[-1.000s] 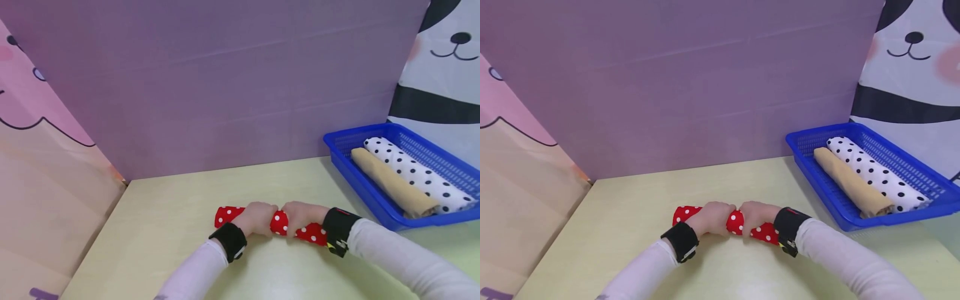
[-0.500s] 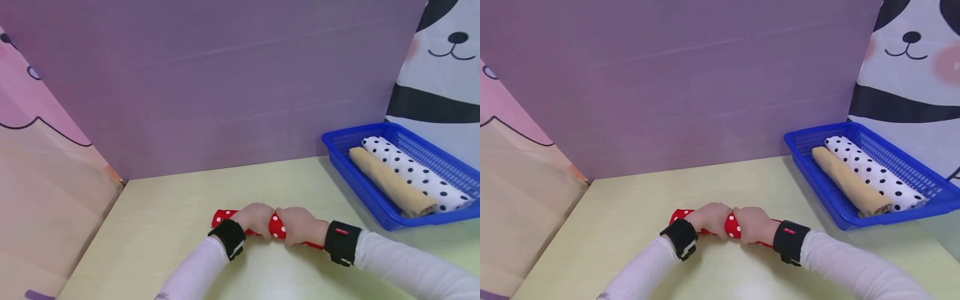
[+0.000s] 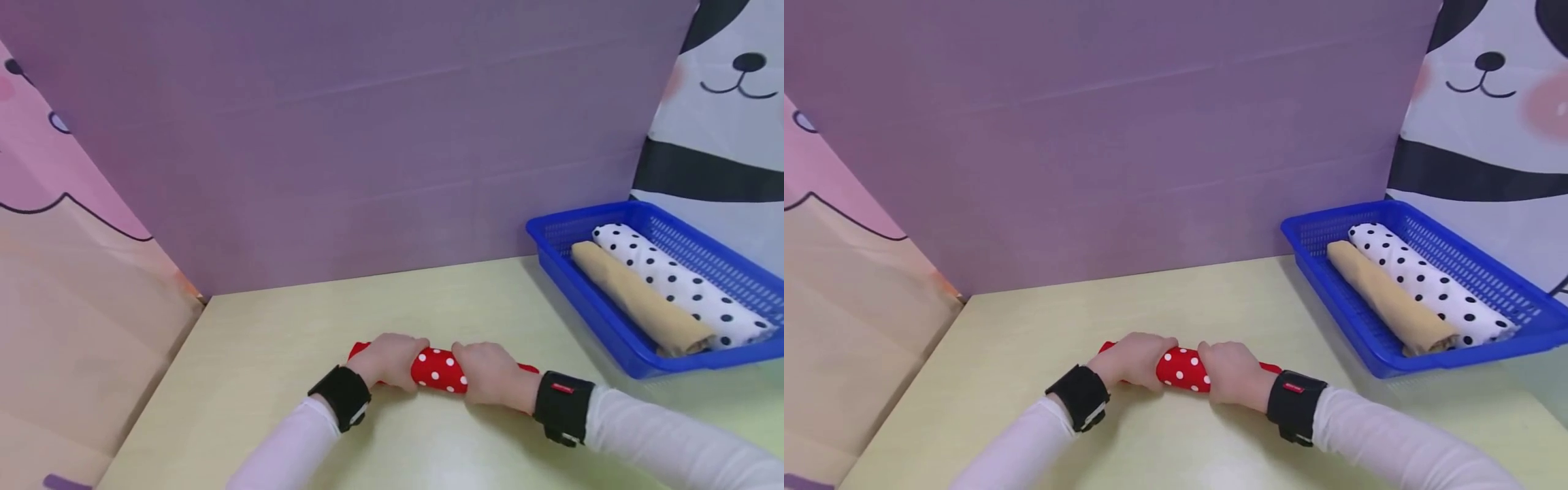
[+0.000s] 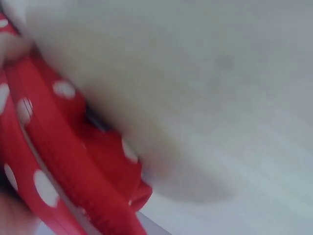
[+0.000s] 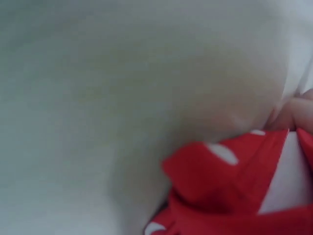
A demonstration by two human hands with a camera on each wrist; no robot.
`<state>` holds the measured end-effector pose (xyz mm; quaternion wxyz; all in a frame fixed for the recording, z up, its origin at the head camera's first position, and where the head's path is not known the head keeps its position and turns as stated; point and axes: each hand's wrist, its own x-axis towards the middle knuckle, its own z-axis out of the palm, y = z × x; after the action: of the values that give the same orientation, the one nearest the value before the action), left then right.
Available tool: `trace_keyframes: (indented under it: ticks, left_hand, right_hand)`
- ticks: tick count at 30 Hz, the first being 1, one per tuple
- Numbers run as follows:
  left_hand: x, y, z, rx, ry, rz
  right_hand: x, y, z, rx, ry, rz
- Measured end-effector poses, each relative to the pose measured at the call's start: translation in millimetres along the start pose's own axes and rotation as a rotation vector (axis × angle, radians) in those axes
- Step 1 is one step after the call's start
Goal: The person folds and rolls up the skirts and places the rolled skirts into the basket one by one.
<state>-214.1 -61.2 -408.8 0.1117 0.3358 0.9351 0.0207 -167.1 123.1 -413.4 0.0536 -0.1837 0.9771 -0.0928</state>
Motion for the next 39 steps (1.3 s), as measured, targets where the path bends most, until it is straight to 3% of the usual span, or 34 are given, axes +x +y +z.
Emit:
trace_keyframes:
  ticks: [4, 7, 11, 16, 23, 26, 32, 35, 39]
  left_hand:
    - [-4.1, -1.5, 0.2, 0.079, 0.076, 0.011]
    - [-6.5, 0.1, 0.4, 0.141, 0.127, 0.019]
    - [-10.1, 2.6, -0.5, 0.217, 0.22, 0.082]
    - [-14.1, 8.2, -9.5, 0.345, 0.355, 0.232]
    - [-18.4, 15.8, -23.6, 0.475, 0.483, 0.367]
    - [-19.1, 17.9, -25.3, 0.491, 0.521, 0.429]
    - [-20.6, 20.7, -25.0, 0.489, 0.543, 0.475]
    - [-21.1, 22.2, -24.1, 0.483, 0.513, 0.478]
    - [-20.3, 25.6, -23.4, 0.446, 0.417, 0.456]
  right_hand:
    - [-0.7, -1, 5, -0.016, 0.062, -0.001]
    - [-2.5, 0, 4, 0.027, 0.045, -0.015]
    - [-4.0, 4, -10, 0.222, -0.142, -0.003]
    - [-5.2, 9, -31, 0.529, -0.399, 0.058]
    - [-9.6, 13, -35, 0.905, -0.543, 0.067]
    - [-13.0, 15, -28, 1.029, -0.582, 0.017]
    - [-19.3, 14, -14, 1.193, -0.581, -0.103]
    - [-22.1, 13, -10, 1.209, -0.575, -0.062]
    - [-24.7, 10, -6, 1.191, -0.562, 0.029]
